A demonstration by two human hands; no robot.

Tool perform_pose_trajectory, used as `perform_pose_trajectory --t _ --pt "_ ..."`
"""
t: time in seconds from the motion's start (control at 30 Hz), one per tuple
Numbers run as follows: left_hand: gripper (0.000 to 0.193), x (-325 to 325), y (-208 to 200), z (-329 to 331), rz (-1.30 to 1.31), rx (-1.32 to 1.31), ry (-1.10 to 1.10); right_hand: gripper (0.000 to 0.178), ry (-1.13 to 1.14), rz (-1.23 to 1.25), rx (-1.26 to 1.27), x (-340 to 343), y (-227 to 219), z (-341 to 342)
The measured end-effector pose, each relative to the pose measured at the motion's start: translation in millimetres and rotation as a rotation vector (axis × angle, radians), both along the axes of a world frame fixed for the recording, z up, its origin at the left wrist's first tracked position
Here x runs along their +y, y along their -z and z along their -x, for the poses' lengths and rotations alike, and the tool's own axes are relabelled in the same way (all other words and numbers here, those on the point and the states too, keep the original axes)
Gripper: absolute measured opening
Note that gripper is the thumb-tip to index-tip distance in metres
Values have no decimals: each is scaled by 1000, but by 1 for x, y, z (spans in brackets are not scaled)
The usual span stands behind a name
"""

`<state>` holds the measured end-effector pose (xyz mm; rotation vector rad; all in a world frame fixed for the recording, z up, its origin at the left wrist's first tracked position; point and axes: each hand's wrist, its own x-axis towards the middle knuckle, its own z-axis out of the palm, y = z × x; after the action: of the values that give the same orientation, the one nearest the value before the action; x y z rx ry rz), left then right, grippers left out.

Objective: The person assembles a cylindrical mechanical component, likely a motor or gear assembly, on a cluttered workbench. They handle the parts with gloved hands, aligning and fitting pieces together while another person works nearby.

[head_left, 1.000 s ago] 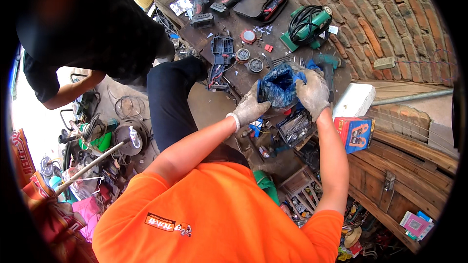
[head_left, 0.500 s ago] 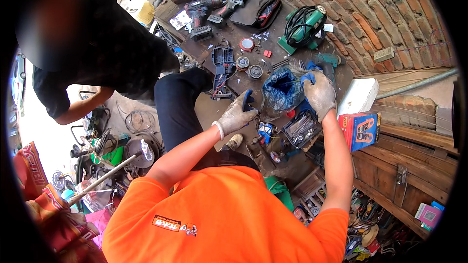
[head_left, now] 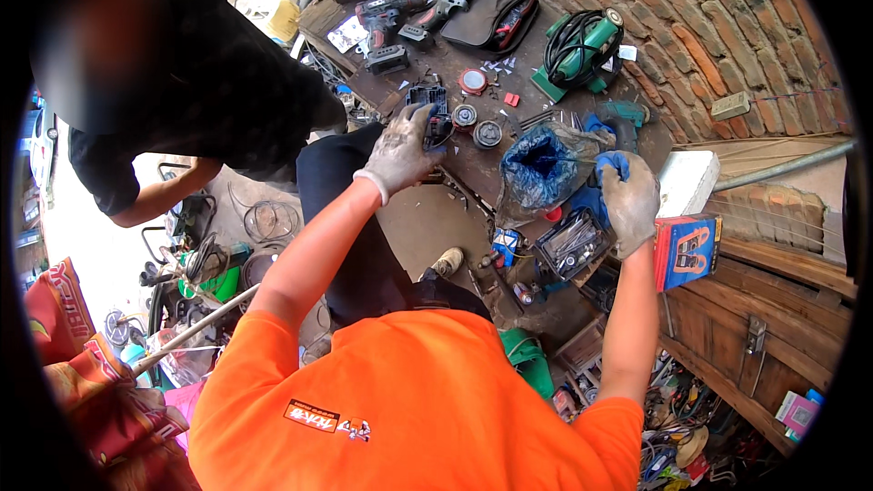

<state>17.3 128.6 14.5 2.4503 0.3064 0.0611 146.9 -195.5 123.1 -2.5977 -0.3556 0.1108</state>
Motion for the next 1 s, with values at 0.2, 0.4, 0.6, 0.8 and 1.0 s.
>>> perform_pose_trajectory --t 0.2,0.4,0.6,0.8,1.0 --pt "91 6 2 -57 -158 221 175 16 126 -383 51 -19 -13 22" --pt "80 -1 18 -61 -129 114 143 21 113 -559 58 -28 -15 49" --pt "70 8 26 -64 -104 117 128 28 -9 -688 49 6 -12 58" --pt "69 -2 37 -66 -72 74 100 21 -56 -670 2 55 10 51" --pt "58 -2 24 -71 1 141 95 20 -92 -593 -88 66 23 49"
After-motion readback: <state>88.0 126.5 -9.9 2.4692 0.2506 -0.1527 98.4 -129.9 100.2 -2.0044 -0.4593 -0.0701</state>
